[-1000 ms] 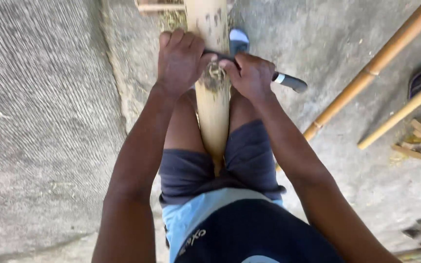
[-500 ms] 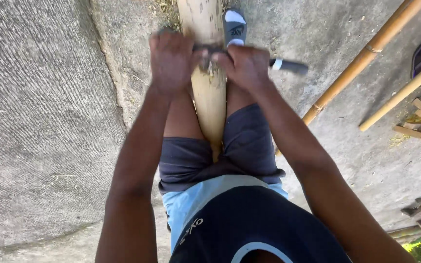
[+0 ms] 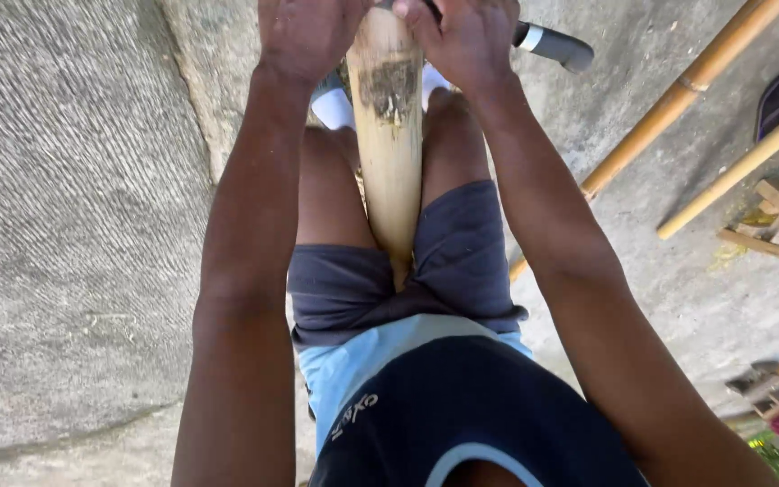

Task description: Shaving a bamboo pole using a machete.

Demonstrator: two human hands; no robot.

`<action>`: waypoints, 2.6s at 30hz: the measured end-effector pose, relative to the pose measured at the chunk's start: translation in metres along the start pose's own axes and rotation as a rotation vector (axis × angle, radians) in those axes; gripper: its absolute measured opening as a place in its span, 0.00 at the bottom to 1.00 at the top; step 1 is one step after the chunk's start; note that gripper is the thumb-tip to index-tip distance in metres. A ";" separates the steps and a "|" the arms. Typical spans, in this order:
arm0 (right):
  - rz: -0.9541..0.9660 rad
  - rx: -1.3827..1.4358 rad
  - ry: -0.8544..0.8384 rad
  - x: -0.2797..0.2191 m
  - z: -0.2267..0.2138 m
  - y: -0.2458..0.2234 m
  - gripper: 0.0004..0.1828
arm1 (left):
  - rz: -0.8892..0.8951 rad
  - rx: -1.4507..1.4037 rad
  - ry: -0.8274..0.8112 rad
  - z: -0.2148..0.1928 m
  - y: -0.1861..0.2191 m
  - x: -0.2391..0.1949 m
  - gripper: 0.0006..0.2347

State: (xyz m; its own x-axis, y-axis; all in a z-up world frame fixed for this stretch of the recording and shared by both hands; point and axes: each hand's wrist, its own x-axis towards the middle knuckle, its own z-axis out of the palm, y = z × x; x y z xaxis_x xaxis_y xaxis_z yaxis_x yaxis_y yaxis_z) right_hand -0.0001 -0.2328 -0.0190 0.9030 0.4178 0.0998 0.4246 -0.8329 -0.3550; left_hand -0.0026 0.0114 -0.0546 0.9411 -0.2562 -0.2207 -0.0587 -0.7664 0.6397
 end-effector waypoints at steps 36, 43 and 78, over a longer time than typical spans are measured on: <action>0.051 -0.027 -0.132 -0.012 -0.010 -0.021 0.28 | 0.301 0.207 0.440 0.011 0.002 -0.023 0.16; -0.061 -0.040 -0.033 0.002 -0.021 -0.027 0.27 | 0.274 0.077 0.474 -0.005 0.013 -0.028 0.14; 0.092 0.100 -0.083 -0.012 0.010 0.013 0.31 | 0.273 0.240 0.455 0.010 0.020 -0.017 0.16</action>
State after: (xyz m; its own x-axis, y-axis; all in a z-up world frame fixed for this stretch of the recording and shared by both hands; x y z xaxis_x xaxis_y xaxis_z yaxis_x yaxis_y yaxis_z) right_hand -0.0059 -0.2445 -0.0339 0.9275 0.3736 -0.0130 0.3282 -0.8304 -0.4503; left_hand -0.0230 -0.0061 -0.0455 0.9267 -0.2247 0.3014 -0.3429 -0.8339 0.4326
